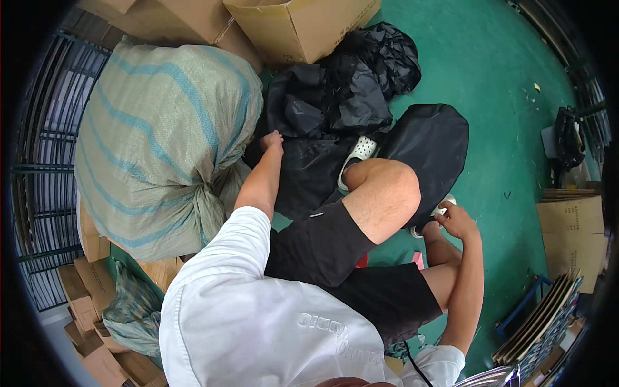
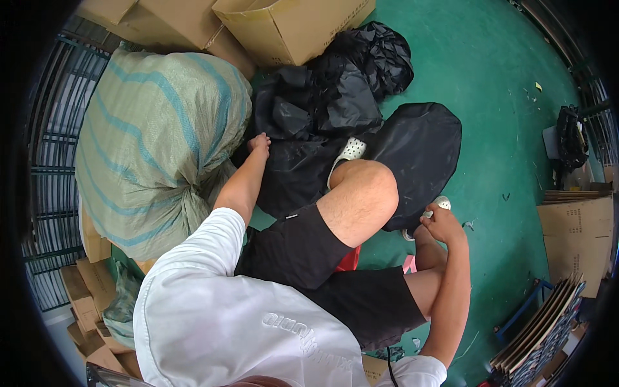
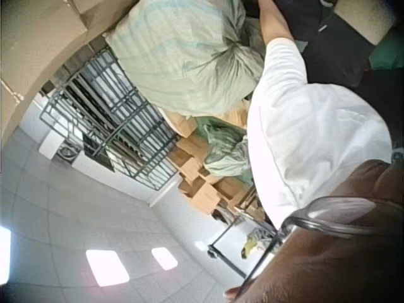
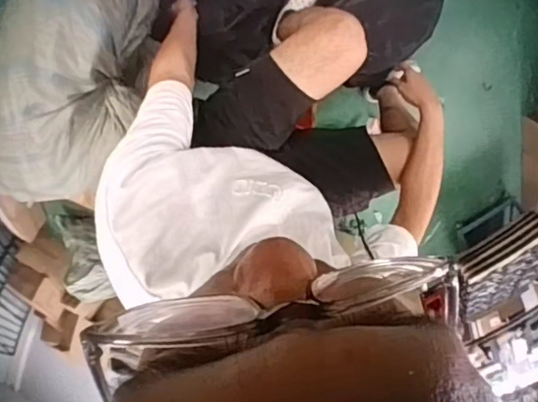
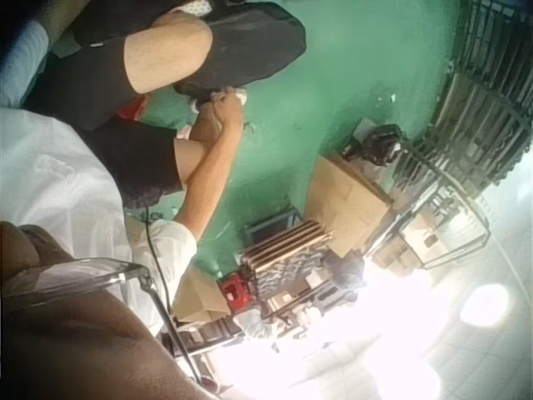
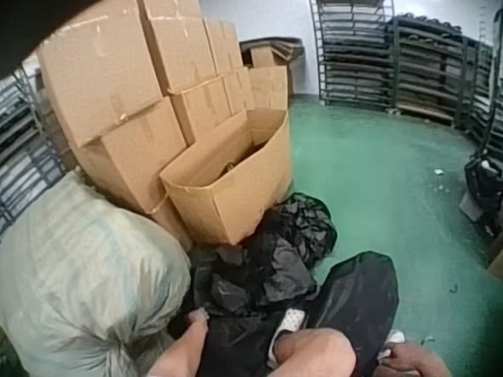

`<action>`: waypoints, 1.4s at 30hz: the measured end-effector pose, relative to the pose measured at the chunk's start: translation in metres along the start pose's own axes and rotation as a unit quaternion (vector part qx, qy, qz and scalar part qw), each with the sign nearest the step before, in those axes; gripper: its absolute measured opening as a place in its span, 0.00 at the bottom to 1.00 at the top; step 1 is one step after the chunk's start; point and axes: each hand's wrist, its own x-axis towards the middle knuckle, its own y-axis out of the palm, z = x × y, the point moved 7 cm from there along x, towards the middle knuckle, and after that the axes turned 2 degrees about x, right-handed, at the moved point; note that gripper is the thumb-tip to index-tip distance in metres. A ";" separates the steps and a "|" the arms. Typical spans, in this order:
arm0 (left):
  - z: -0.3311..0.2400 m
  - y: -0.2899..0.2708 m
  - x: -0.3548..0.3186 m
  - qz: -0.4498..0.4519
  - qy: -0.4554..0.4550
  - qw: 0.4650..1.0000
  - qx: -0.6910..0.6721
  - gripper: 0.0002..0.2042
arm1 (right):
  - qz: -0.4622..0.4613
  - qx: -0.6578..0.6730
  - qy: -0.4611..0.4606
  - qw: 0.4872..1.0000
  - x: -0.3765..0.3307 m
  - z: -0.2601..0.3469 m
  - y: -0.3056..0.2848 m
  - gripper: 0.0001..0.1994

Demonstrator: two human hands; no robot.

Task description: Inspect and sort black fabric covers while sitting on a stool in a warehouse.

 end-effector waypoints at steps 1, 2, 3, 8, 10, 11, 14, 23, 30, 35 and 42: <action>0.000 0.001 0.002 0.022 -0.021 0.999 0.017 0.07 | 0.004 -0.004 0.000 1.000 -0.001 0.001 0.000 0.21; 0.001 -0.004 0.002 0.021 -0.025 0.999 0.020 0.07 | 0.008 -0.005 0.002 1.000 -0.003 0.000 0.002 0.21; 0.000 -0.003 0.000 0.050 -0.030 0.998 0.025 0.08 | 0.004 -0.003 -0.002 1.000 -0.004 0.000 0.002 0.21; -0.008 -0.010 -0.005 0.119 -0.038 0.986 0.110 0.11 | -0.010 -0.001 -0.020 1.000 0.000 0.003 0.002 0.21; -0.022 -0.020 -0.001 0.140 0.077 0.961 0.227 0.15 | -0.008 -0.005 -0.027 1.000 0.005 0.014 -0.001 0.20; -0.033 -0.022 -0.004 0.160 0.188 0.908 0.339 0.18 | -0.007 -0.005 -0.033 0.999 0.007 0.019 -0.002 0.20; -0.036 0.015 -0.134 0.293 0.398 0.738 0.460 0.28 | -0.008 0.010 -0.001 1.000 -0.002 -0.001 0.001 0.20; -0.008 0.002 -0.173 0.314 0.522 0.576 0.545 0.10 | -0.002 -0.010 -0.029 1.000 0.003 0.015 0.003 0.21; -0.026 -0.009 -0.152 0.258 0.462 0.672 0.519 0.09 | 0.003 0.006 -0.027 1.000 0.003 0.009 0.005 0.21; -0.025 -0.035 -0.115 0.114 0.377 0.766 0.508 0.14 | 0.004 0.009 -0.029 1.000 0.002 0.013 0.006 0.21; -0.005 -0.024 -0.090 0.184 0.176 0.833 0.492 0.19 | -0.001 0.014 -0.019 1.000 0.000 0.006 0.008 0.21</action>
